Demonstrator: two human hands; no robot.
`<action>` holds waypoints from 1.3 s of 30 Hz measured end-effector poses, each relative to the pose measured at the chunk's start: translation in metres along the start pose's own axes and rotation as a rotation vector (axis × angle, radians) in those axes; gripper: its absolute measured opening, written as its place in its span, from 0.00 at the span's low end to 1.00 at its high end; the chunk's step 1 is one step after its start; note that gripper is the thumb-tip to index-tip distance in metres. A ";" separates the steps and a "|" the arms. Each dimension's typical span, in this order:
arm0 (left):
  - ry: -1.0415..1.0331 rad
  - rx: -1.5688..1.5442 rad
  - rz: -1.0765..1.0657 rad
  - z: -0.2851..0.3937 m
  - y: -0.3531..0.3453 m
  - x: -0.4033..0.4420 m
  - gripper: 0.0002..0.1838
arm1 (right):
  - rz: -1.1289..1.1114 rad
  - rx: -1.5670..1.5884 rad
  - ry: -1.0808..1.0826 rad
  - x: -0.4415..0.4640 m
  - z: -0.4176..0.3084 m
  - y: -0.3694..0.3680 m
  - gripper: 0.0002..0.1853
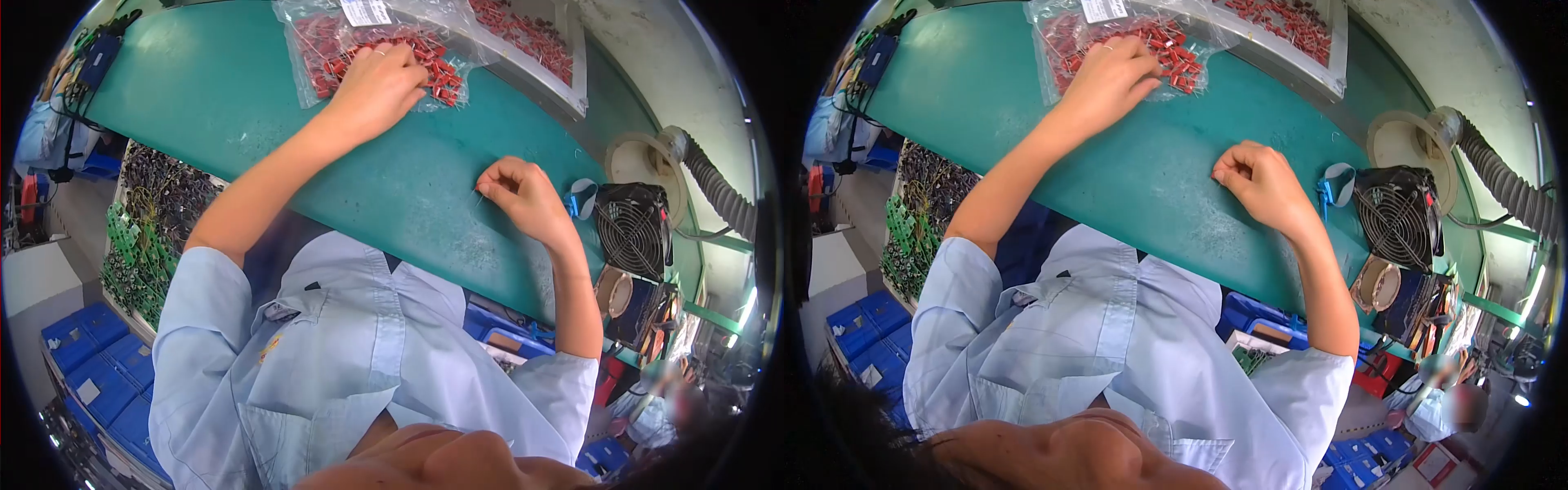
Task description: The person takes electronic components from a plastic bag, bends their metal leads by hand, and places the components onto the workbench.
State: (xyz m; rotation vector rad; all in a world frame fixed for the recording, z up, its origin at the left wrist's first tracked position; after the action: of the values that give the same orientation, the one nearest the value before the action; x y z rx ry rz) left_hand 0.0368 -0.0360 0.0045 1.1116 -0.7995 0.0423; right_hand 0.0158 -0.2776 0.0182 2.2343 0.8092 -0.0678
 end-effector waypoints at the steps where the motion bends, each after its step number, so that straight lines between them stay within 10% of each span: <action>1: 0.002 0.018 -0.034 -0.002 -0.006 -0.001 0.06 | 0.020 -0.037 0.023 0.000 0.000 -0.001 0.06; 25: 0.037 0.019 -0.050 0.007 -0.006 -0.009 0.05 | 0.500 -0.488 0.470 -0.028 -0.005 -0.039 0.07; 39: 0.115 0.182 -0.107 0.003 -0.019 -0.009 0.09 | 0.613 0.307 0.017 0.116 0.064 0.139 0.10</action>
State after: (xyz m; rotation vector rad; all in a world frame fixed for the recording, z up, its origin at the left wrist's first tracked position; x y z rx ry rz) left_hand 0.0364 -0.0441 -0.0153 1.3103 -0.6414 0.0896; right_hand 0.2000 -0.3314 0.0271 2.6828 0.0947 0.1292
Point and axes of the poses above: each hand's wrist, its own x-axis towards the middle knuckle, its own y-axis out of the back of the hand, z = x × y, the point moved 5 cm from there along x, towards the middle knuckle, and after that the axes turned 4 degrees about -y, right-handed, at the moved point
